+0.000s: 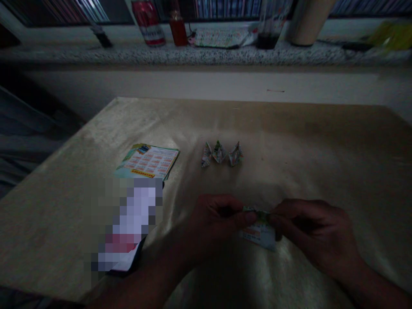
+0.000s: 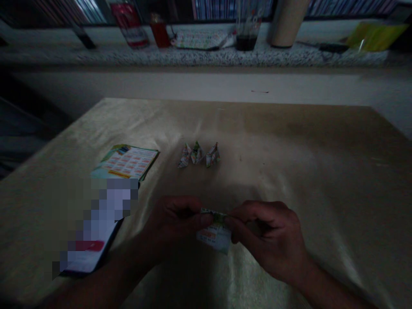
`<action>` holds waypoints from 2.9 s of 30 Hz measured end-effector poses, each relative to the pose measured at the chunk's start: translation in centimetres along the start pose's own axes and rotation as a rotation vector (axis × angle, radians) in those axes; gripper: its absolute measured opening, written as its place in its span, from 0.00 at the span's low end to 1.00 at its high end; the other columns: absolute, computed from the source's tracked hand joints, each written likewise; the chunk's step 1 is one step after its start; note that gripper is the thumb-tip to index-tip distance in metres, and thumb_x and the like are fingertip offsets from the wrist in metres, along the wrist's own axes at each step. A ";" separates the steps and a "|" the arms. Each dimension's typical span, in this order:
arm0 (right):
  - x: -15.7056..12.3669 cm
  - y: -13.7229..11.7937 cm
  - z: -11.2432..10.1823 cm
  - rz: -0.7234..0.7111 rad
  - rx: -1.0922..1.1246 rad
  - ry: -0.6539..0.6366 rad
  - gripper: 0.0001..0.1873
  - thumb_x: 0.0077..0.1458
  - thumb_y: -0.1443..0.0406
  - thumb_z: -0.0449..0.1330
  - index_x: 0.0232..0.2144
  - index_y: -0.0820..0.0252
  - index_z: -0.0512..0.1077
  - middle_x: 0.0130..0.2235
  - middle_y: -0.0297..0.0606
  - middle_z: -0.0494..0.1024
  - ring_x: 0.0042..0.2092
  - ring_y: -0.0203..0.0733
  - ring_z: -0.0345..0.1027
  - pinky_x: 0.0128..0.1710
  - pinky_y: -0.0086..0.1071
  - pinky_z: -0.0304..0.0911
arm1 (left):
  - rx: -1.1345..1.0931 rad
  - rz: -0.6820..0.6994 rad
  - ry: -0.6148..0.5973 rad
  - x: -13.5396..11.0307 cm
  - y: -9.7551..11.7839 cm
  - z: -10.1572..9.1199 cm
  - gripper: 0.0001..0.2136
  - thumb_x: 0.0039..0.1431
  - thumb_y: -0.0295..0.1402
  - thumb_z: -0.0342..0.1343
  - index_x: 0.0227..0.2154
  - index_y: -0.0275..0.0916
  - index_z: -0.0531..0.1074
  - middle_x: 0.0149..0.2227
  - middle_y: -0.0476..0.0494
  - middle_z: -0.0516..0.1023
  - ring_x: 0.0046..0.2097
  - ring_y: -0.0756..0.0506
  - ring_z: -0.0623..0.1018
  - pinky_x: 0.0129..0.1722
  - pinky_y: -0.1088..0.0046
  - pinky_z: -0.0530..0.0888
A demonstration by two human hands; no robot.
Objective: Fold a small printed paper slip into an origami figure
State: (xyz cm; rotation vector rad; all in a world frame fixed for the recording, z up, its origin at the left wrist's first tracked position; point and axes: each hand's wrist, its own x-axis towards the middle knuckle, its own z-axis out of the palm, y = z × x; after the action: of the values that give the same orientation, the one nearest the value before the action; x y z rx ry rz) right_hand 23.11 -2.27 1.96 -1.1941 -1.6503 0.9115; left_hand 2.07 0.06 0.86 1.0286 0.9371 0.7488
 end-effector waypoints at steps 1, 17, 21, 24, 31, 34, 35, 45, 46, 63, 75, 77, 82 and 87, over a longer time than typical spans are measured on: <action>0.0 0.0 0.0 0.011 0.006 -0.007 0.09 0.57 0.68 0.67 0.24 0.57 0.78 0.20 0.32 0.80 0.20 0.33 0.73 0.19 0.22 0.67 | 0.007 0.005 0.006 0.0 0.0 0.1 0.11 0.55 0.38 0.68 0.25 0.36 0.78 0.23 0.51 0.75 0.26 0.52 0.73 0.27 0.78 0.67; -0.3 0.0 0.3 0.018 0.074 0.011 0.08 0.55 0.70 0.68 0.25 0.56 0.79 0.20 0.31 0.80 0.20 0.32 0.73 0.19 0.20 0.67 | 0.370 0.266 0.139 -0.7 0.3 0.4 0.12 0.64 0.37 0.60 0.27 0.37 0.81 0.22 0.49 0.77 0.25 0.51 0.73 0.26 0.77 0.68; -0.1 0.2 0.3 0.059 0.090 0.022 0.08 0.56 0.70 0.67 0.25 0.57 0.79 0.20 0.31 0.79 0.20 0.32 0.74 0.19 0.19 0.67 | 0.151 0.144 0.126 -0.3 -0.3 0.5 0.13 0.62 0.42 0.62 0.30 0.37 0.81 0.26 0.48 0.80 0.28 0.50 0.77 0.28 0.77 0.72; 0.0 0.5 0.2 0.091 0.137 0.057 0.07 0.55 0.69 0.68 0.26 0.56 0.80 0.21 0.31 0.80 0.21 0.32 0.75 0.21 0.19 0.69 | 0.065 0.047 0.038 0.1 -0.5 0.5 0.13 0.58 0.43 0.66 0.35 0.37 0.82 0.32 0.45 0.83 0.33 0.48 0.80 0.34 0.75 0.75; 0.2 0.7 0.4 0.175 0.229 0.047 0.05 0.54 0.69 0.69 0.26 0.57 0.81 0.20 0.32 0.79 0.21 0.31 0.74 0.21 0.17 0.68 | -0.030 -0.037 -0.125 0.4 -0.5 0.4 0.16 0.58 0.45 0.65 0.27 0.34 0.82 0.23 0.47 0.80 0.24 0.51 0.77 0.26 0.78 0.74; 0.3 0.9 0.3 0.197 0.266 0.073 0.05 0.55 0.68 0.69 0.27 0.57 0.81 0.20 0.32 0.80 0.20 0.32 0.74 0.20 0.18 0.68 | -0.110 -0.067 -0.173 0.7 -0.4 0.2 0.15 0.55 0.45 0.68 0.31 0.35 0.83 0.27 0.45 0.83 0.26 0.50 0.79 0.28 0.76 0.76; 0.3 1.0 0.2 0.197 0.267 0.086 0.05 0.55 0.68 0.69 0.27 0.57 0.81 0.20 0.32 0.80 0.20 0.32 0.74 0.20 0.18 0.68 | -0.118 -0.082 -0.185 0.8 -0.4 0.0 0.15 0.54 0.44 0.69 0.31 0.35 0.83 0.28 0.45 0.84 0.27 0.50 0.80 0.29 0.77 0.76; 0.6 1.4 0.3 0.250 0.392 0.075 0.07 0.56 0.64 0.69 0.26 0.59 0.81 0.20 0.34 0.80 0.21 0.33 0.73 0.20 0.20 0.66 | -0.139 -0.004 -0.248 1.1 0.0 -0.7 0.09 0.56 0.38 0.69 0.30 0.36 0.84 0.28 0.44 0.85 0.29 0.51 0.82 0.33 0.78 0.77; 0.6 1.5 0.3 0.257 0.404 0.076 0.07 0.56 0.64 0.70 0.26 0.59 0.81 0.20 0.35 0.80 0.21 0.33 0.73 0.20 0.20 0.66 | -0.124 0.010 -0.247 1.2 0.0 -0.7 0.09 0.58 0.37 0.68 0.30 0.36 0.84 0.27 0.44 0.85 0.28 0.51 0.81 0.32 0.79 0.76; 1.0 1.3 1.3 0.218 0.367 0.087 0.07 0.55 0.66 0.69 0.25 0.60 0.80 0.20 0.34 0.80 0.21 0.31 0.74 0.21 0.18 0.68 | -0.035 0.023 -0.229 1.6 -0.5 -0.7 0.15 0.54 0.44 0.69 0.32 0.34 0.83 0.29 0.43 0.83 0.30 0.50 0.79 0.32 0.77 0.74; 0.8 0.9 1.1 0.173 0.283 0.120 0.06 0.53 0.67 0.69 0.25 0.60 0.79 0.19 0.33 0.79 0.21 0.32 0.73 0.20 0.19 0.67 | 0.003 -0.060 -0.195 2.1 -0.4 -0.1 0.14 0.48 0.39 0.73 0.32 0.34 0.82 0.29 0.46 0.81 0.29 0.51 0.77 0.30 0.77 0.73; 0.8 1.0 1.2 0.197 0.305 0.112 0.06 0.52 0.65 0.70 0.25 0.61 0.79 0.19 0.34 0.79 0.21 0.33 0.73 0.20 0.22 0.68 | 0.016 -0.003 -0.243 1.8 -0.4 -0.1 0.12 0.54 0.40 0.70 0.31 0.33 0.82 0.29 0.44 0.81 0.29 0.50 0.77 0.32 0.76 0.73; 0.8 1.3 1.5 0.267 0.428 0.052 0.11 0.52 0.60 0.72 0.24 0.61 0.78 0.20 0.35 0.78 0.21 0.35 0.72 0.20 0.25 0.67 | -0.089 0.051 -0.333 1.4 -0.3 -0.2 0.12 0.55 0.40 0.69 0.30 0.34 0.82 0.33 0.42 0.82 0.29 0.51 0.77 0.31 0.76 0.75; 0.7 1.3 1.6 0.281 0.429 0.055 0.10 0.53 0.61 0.72 0.26 0.61 0.79 0.20 0.34 0.79 0.22 0.35 0.73 0.22 0.25 0.67 | -0.092 0.027 -0.337 1.8 -0.4 -0.2 0.13 0.56 0.41 0.68 0.32 0.34 0.82 0.34 0.41 0.83 0.31 0.49 0.80 0.33 0.75 0.76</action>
State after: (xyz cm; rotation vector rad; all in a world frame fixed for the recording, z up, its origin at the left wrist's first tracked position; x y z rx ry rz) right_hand 21.88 -1.32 0.37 -1.1488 -1.1777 1.3185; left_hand 2.69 1.57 -0.03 1.0486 0.5951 0.6107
